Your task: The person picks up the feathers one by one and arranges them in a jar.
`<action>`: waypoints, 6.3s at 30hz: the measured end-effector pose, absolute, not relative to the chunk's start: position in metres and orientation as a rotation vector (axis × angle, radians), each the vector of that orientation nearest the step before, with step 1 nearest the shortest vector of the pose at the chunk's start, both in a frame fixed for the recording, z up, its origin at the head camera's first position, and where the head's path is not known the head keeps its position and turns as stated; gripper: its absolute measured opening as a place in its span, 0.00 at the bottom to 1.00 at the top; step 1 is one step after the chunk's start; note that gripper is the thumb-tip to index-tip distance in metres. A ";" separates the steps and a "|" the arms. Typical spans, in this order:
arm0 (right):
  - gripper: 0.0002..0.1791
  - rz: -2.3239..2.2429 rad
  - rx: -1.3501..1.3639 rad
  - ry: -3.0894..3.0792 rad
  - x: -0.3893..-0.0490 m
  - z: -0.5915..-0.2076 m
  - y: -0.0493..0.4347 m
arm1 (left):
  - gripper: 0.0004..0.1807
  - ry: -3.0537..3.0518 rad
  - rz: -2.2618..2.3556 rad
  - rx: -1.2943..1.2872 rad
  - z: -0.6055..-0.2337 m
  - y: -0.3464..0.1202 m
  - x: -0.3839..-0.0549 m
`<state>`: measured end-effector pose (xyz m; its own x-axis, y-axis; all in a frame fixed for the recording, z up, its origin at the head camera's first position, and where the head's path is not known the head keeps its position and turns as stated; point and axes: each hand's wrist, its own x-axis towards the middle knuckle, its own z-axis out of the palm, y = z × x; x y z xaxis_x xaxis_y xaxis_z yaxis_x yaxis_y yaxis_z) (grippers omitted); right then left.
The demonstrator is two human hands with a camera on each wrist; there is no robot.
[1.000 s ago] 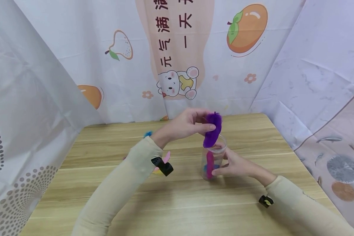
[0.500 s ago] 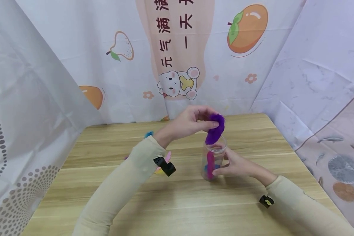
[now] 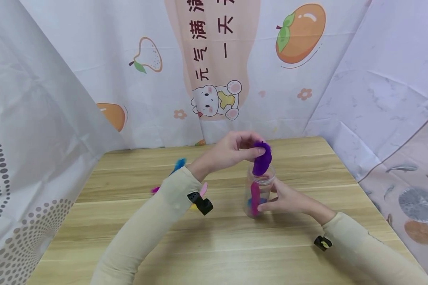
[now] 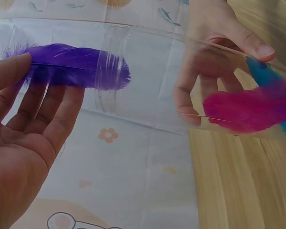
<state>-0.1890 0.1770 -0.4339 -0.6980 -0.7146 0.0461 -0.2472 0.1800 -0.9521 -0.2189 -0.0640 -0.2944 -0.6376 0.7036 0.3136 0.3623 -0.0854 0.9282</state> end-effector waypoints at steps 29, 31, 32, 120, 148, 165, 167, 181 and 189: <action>0.58 -1.503 -0.899 2.061 -0.189 -0.431 0.176 | 0.07 2.195 1.603 1.285 -0.310 -0.067 -0.218; 0.58 -1.507 -0.908 2.058 -0.190 -0.432 0.176 | 0.07 2.195 1.614 1.287 -0.310 -0.067 -0.219; 0.58 -1.506 -0.913 2.060 -0.190 -0.432 0.176 | 0.07 2.196 1.618 1.286 -0.310 -0.067 -0.218; 0.52 -1.472 -0.877 2.120 -0.191 -0.430 0.176 | 0.18 2.357 1.320 0.827 -0.323 -0.112 -0.223; 0.49 -1.448 -0.885 2.146 -0.187 -0.431 0.175 | 0.22 2.530 0.920 0.738 -0.374 -0.175 -0.219; 0.48 -1.465 -0.905 2.134 -0.187 -0.432 0.177 | 0.29 2.788 0.587 0.226 -0.420 -0.183 -0.210; 0.48 -1.460 -0.905 2.134 -0.188 -0.432 0.177 | 0.29 2.784 0.589 0.214 -0.421 -0.184 -0.210; 0.50 -1.452 -0.884 2.116 -0.189 -0.433 0.174 | 0.22 2.726 0.704 0.194 -0.433 -0.195 -0.215; 0.48 -1.473 -0.893 2.123 -0.193 -0.433 0.174 | 0.16 2.610 0.807 0.140 -0.433 -0.198 -0.224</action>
<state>-0.1928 0.1736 -0.4327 -0.7136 -0.7000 0.0296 -0.2727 0.2386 -0.9320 -0.2236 -0.1976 -0.4334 -0.9136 0.2102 -0.3482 -0.0229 0.8282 0.5600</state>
